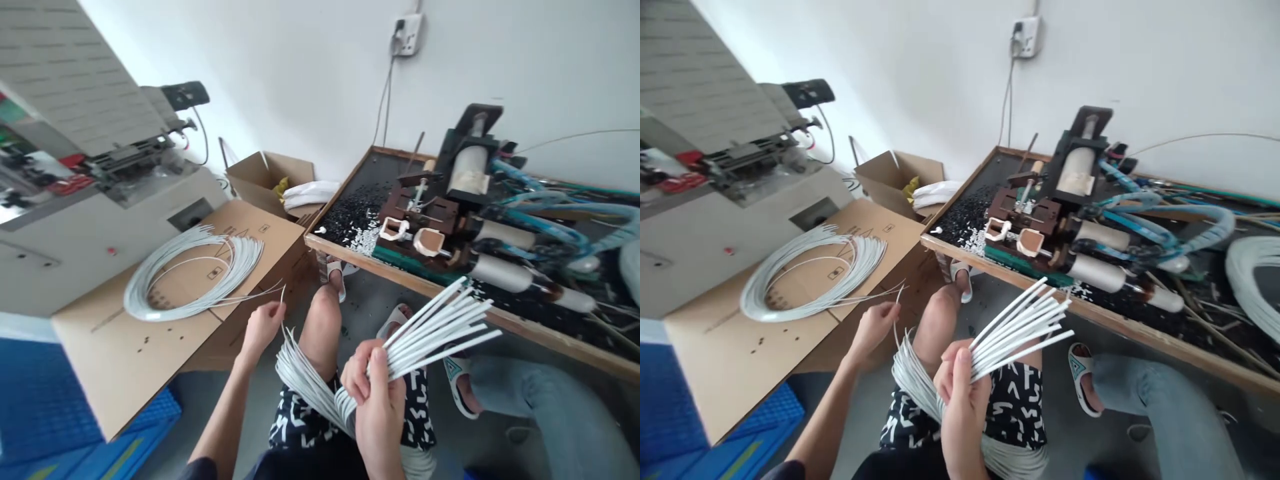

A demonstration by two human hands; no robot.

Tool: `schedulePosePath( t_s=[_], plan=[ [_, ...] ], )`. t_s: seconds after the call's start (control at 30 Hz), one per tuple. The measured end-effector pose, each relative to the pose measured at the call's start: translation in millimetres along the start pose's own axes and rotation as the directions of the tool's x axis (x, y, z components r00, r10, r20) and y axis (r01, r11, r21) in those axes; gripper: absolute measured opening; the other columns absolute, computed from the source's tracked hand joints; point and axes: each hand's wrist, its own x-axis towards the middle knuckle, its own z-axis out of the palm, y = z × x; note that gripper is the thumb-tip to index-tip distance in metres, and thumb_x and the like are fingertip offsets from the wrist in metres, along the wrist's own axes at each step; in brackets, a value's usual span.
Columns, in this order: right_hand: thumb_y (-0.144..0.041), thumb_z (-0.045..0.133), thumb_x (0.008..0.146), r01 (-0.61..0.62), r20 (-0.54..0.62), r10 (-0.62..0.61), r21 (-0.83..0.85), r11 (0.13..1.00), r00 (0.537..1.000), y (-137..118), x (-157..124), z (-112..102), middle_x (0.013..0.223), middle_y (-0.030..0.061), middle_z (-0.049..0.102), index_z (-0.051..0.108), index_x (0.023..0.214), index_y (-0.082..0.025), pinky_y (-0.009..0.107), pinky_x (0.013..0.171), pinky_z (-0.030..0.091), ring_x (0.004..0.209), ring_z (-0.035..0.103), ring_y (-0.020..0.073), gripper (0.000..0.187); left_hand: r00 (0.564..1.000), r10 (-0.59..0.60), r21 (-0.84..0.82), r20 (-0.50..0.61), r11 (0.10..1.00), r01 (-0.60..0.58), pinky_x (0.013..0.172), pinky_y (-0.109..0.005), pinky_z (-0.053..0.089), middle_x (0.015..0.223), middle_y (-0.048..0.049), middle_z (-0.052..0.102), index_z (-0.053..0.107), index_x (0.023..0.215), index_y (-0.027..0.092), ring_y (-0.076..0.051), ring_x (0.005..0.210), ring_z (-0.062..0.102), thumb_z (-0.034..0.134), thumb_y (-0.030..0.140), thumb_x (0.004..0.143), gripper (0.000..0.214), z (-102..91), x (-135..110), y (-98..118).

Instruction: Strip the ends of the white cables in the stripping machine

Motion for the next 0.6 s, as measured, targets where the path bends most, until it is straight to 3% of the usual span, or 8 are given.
schedulePosePath(
  t_s=[0.1,0.2,0.3,0.37,0.43,0.5,0.57,0.6],
  plan=[
    [-0.055,0.058,0.096,-0.030,0.036,0.031,-0.022,0.999,0.999,3.7,-1.7,3.8,0.053,-0.0103,0.027,0.046,0.066,-0.018,0.014,0.042,0.022,0.043,0.023,0.0036,0.049,0.987,-0.133,0.119,0.087,0.985,0.122,0.067,-0.037,0.050,0.047,-0.0074,0.064,0.060,0.046,0.022,-0.033,0.063,0.071,0.069,0.031,0.070,0.027,-18.7,-15.8,-40.5],
    [-0.058,0.057,0.096,-0.089,0.102,0.095,-0.058,0.994,0.990,7.2,-1.4,9.4,0.050,-0.0100,0.033,0.050,0.068,-0.018,0.013,0.041,0.026,0.041,0.028,0.0031,0.049,0.982,-0.106,0.106,0.156,0.990,0.090,0.077,-0.037,0.052,0.074,-0.0092,0.078,0.073,0.066,0.024,-0.035,0.082,0.075,0.066,0.038,0.077,0.019,-29.6,-29.5,-42.6],
    [-0.062,0.056,0.095,-0.133,0.169,0.155,-0.139,0.981,0.973,7.4,0.0,15.4,0.047,-0.0087,0.041,0.052,0.070,-0.017,0.014,0.042,0.031,0.040,0.036,0.0035,0.051,0.979,0.088,-0.080,0.181,0.994,-0.075,0.083,-0.033,0.054,0.104,-0.0088,0.080,0.079,0.100,0.024,-0.031,0.098,0.074,0.059,0.048,0.088,0.034,-34.6,-41.0,-4.6],
    [-0.066,0.055,0.093,-0.128,0.183,0.164,-0.193,0.973,0.969,5.8,-0.1,16.8,0.045,-0.0075,0.046,0.055,0.073,-0.016,0.015,0.044,0.034,0.040,0.041,0.0042,0.053,0.954,0.255,-0.245,0.160,0.946,-0.212,0.082,-0.032,0.055,0.106,-0.0099,0.079,0.079,0.103,0.022,-0.030,0.094,0.073,0.060,0.050,0.090,0.037,-36.7,-50.5,33.8],
    [-0.068,0.055,0.092,-0.119,0.152,0.162,-0.257,0.959,0.975,3.9,-1.2,13.9,0.047,-0.0060,0.051,0.056,0.073,-0.017,0.016,0.048,0.041,0.043,0.047,0.0056,0.054,0.891,0.411,-0.417,0.193,0.856,-0.305,0.082,-0.032,0.055,0.101,-0.0104,0.080,0.081,0.100,0.022,-0.028,0.092,0.073,0.060,0.046,0.093,0.033,-36.8,-59.5,71.6],
    [-0.071,0.056,0.088,-0.131,0.073,0.170,-0.376,0.917,0.983,2.9,-2.1,6.4,0.055,-0.0022,0.061,0.057,0.072,-0.018,0.019,0.059,0.051,0.055,0.060,0.0092,0.056,0.799,0.539,-0.543,0.266,0.768,-0.338,0.076,-0.031,0.056,0.093,-0.0102,0.079,0.082,0.097,0.021,-0.025,0.084,0.072,0.059,0.043,0.095,0.032,-32.5,-64.9,100.9],
    [-0.074,0.055,0.087,-0.143,0.017,0.175,-0.506,0.851,0.984,3.4,-1.6,-3.5,0.067,0.0017,0.069,0.060,0.073,-0.019,0.021,0.071,0.055,0.071,0.068,0.0139,0.057,0.725,0.617,-0.606,0.305,0.713,-0.352,0.070,-0.029,0.055,0.087,-0.0104,0.077,0.083,0.088,0.021,-0.023,0.076,0.069,0.060,0.041,0.096,0.032,-22.9,-65.1,119.0],
    [-0.073,0.055,0.087,-0.135,-0.007,0.156,-0.546,0.827,0.988,4.0,-0.6,-8.3,0.074,0.0030,0.072,0.063,0.077,-0.019,0.023,0.076,0.056,0.078,0.070,0.0159,0.056,0.709,0.637,-0.623,0.304,0.696,-0.358,0.068,-0.029,0.054,0.083,-0.0104,0.076,0.082,0.082,0.020,-0.023,0.073,0.067,0.061,0.040,0.095,0.032,-16.5,-63.6,124.5]
  ],
)
